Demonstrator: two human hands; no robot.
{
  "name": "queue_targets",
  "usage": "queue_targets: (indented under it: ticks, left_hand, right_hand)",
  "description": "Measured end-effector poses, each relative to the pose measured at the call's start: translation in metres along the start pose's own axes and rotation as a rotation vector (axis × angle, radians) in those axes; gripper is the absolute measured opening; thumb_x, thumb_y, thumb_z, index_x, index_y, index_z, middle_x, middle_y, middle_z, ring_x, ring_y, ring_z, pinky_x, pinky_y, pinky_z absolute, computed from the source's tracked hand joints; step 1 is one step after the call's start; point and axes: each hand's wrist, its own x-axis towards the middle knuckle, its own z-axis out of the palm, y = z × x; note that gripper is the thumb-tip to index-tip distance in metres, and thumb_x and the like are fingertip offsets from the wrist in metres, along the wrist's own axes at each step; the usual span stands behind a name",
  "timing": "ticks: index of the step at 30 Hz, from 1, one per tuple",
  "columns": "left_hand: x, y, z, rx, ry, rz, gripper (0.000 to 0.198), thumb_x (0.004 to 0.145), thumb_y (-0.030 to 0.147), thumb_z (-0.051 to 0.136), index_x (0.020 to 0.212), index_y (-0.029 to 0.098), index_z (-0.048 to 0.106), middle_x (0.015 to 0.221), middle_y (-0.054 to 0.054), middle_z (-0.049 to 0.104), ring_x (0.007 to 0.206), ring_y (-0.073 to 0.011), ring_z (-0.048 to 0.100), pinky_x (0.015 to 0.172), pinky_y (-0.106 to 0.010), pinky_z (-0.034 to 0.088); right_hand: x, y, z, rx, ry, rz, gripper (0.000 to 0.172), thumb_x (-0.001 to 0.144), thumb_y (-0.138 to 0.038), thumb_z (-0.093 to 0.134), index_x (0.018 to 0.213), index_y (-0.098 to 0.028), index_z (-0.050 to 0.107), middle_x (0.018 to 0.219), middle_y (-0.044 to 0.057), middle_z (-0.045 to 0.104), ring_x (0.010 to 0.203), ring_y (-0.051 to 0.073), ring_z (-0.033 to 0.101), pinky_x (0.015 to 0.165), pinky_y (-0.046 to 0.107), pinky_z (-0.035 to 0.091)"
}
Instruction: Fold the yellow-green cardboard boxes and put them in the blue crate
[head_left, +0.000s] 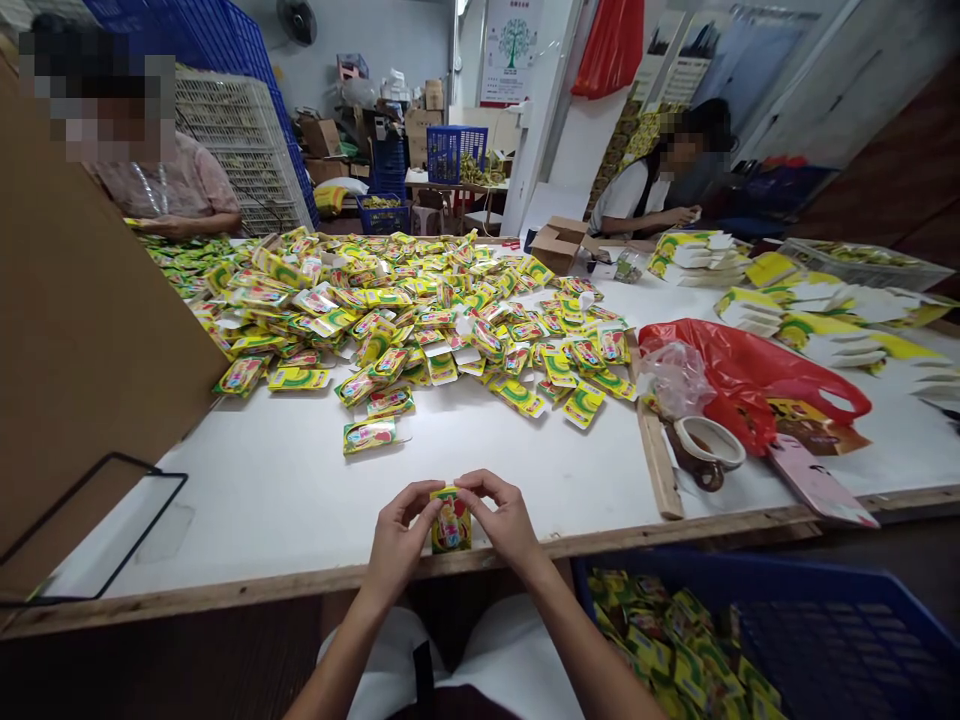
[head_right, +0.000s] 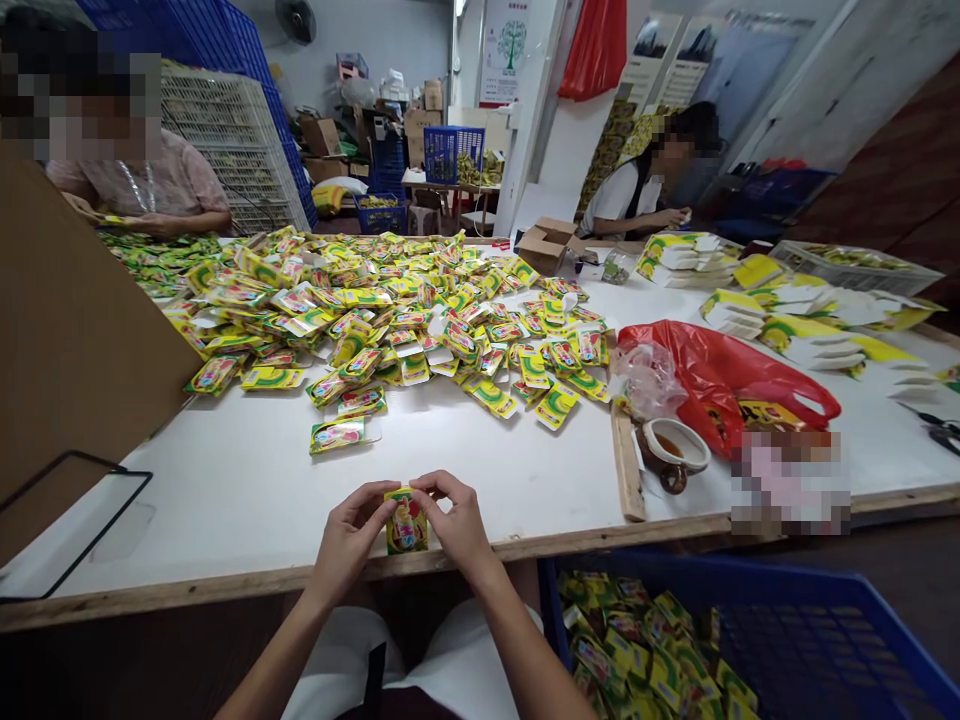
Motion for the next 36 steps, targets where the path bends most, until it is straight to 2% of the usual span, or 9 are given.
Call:
queue_targets:
  ticks: [6, 15, 19, 24, 31, 34, 36]
  left_hand:
    - [0.001, 0.002, 0.001, 0.016, 0.000, 0.020, 0.022, 0.080, 0.033, 0.060, 0.095, 0.017, 0.065, 0.094, -0.006, 0.069, 0.088, -0.0191, 0.064, 0.079, -0.030, 0.052]
    - [0.001, 0.004, 0.001, 0.017, -0.023, 0.013, 0.022, 0.080, 0.033, 0.060, 0.094, 0.017, 0.065, 0.092, -0.006, 0.070, 0.088, -0.0194, 0.065, 0.079, -0.029, 0.052]
    - [0.000, 0.002, -0.001, 0.010, -0.025, 0.013, 0.023, 0.081, 0.034, 0.059, 0.095, 0.017, 0.065, 0.093, -0.007, 0.069, 0.090, -0.0202, 0.064, 0.080, -0.030, 0.052]
    - [0.000, 0.000, -0.001, 0.006, -0.040, 0.024, 0.022, 0.080, 0.033, 0.060, 0.094, 0.017, 0.065, 0.096, -0.007, 0.069, 0.092, -0.0208, 0.064, 0.082, -0.031, 0.052]
    - [-0.001, -0.001, 0.003, 0.037, -0.027, 0.042, 0.020, 0.080, 0.030, 0.061, 0.095, 0.019, 0.066, 0.096, -0.006, 0.069, 0.091, -0.0200, 0.064, 0.082, -0.030, 0.051]
    - [-0.001, -0.002, 0.003, 0.040, -0.021, 0.050, 0.020, 0.080, 0.030, 0.061, 0.095, 0.019, 0.065, 0.097, -0.006, 0.069, 0.092, -0.0200, 0.064, 0.082, -0.030, 0.051]
    - [-0.002, -0.002, 0.003, 0.031, -0.021, 0.053, 0.019, 0.080, 0.030, 0.061, 0.095, 0.019, 0.065, 0.097, -0.006, 0.069, 0.092, -0.0200, 0.064, 0.083, -0.030, 0.051]
  right_hand:
    - [-0.001, -0.002, -0.001, 0.037, -0.031, 0.037, 0.012, 0.081, -0.029, 0.062, 0.085, -0.019, 0.067, 0.085, 0.004, 0.068, 0.080, 0.017, 0.062, 0.074, 0.030, 0.050]
    - [0.020, -0.023, -0.015, 0.080, -0.238, 0.127, 0.012, 0.078, -0.028, 0.065, 0.074, -0.016, 0.062, 0.081, 0.003, 0.068, 0.077, 0.016, 0.063, 0.074, 0.030, 0.050]
    - [0.018, -0.026, -0.017, 0.020, -0.232, 0.084, 0.010, 0.079, -0.026, 0.064, 0.075, -0.017, 0.064, 0.082, 0.003, 0.069, 0.079, 0.017, 0.064, 0.075, 0.030, 0.050]
    - [0.011, -0.026, -0.019, -0.060, -0.219, 0.072, 0.008, 0.074, -0.025, 0.069, 0.075, -0.018, 0.066, 0.081, 0.003, 0.070, 0.079, 0.018, 0.064, 0.076, 0.031, 0.050]
    - [0.006, -0.026, -0.016, -0.028, -0.149, 0.087, 0.007, 0.080, -0.024, 0.061, 0.083, -0.018, 0.063, 0.080, 0.002, 0.067, 0.075, 0.016, 0.063, 0.073, 0.029, 0.049]
    - [0.007, -0.029, -0.017, -0.029, -0.172, 0.059, 0.002, 0.079, -0.020, 0.059, 0.077, -0.018, 0.060, 0.078, 0.001, 0.066, 0.076, 0.015, 0.061, 0.074, 0.029, 0.048]
    - [0.010, -0.032, -0.018, -0.026, -0.213, 0.041, 0.007, 0.077, -0.015, 0.058, 0.071, -0.019, 0.057, 0.077, 0.000, 0.065, 0.076, 0.015, 0.061, 0.074, 0.028, 0.048]
